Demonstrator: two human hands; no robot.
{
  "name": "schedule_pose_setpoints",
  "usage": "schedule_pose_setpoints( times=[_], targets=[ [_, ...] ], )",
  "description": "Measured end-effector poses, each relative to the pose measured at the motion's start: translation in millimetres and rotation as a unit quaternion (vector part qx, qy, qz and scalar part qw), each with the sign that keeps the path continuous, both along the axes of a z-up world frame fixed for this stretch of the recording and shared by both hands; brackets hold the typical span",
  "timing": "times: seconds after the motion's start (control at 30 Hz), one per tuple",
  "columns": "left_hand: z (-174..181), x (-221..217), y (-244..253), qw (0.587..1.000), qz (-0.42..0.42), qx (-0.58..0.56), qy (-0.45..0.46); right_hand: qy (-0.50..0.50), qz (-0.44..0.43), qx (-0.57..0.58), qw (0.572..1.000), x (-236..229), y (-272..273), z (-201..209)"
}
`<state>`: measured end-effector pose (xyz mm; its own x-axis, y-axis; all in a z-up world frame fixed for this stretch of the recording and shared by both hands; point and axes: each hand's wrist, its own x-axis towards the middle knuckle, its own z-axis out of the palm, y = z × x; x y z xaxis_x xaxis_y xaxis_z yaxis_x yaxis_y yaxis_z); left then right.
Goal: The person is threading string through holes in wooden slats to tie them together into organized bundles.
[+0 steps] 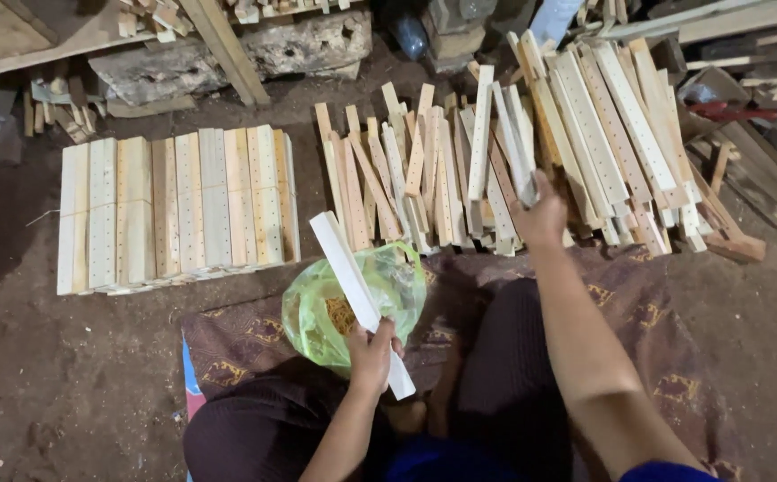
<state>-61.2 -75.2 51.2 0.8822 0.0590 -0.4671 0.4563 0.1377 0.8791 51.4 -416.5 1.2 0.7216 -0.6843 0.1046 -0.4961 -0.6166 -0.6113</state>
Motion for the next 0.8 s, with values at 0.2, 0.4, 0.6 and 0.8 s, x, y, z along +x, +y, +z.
schedule_pose_setpoints(
  times=[0.2, 0.4, 0.6, 0.8],
  targets=[
    [-15.7, -0.6, -6.2, 0.999, -0.001, -0.014, 0.029, -0.063, 0.147, -0.242, 0.957, 8.3, 33.7, -41.8],
    [-13.7, 1.4, -1.2, 0.999, 0.008, -0.016, 0.042, -0.075, 0.281, -0.222, 0.931, 2.8, 71.0, 3.4],
    [-13.6, 1.4, 8.2, 0.999, 0.019, -0.028, 0.032, 0.141, 0.202, -0.029, 0.969, 37.2, 42.3, 20.5],
    [-11.0, -7.7, 0.2, 0.999, 0.022, -0.038, 0.026, 0.305, 0.179, -0.098, 0.93, 75.1, 35.0, -30.7]
  ],
)
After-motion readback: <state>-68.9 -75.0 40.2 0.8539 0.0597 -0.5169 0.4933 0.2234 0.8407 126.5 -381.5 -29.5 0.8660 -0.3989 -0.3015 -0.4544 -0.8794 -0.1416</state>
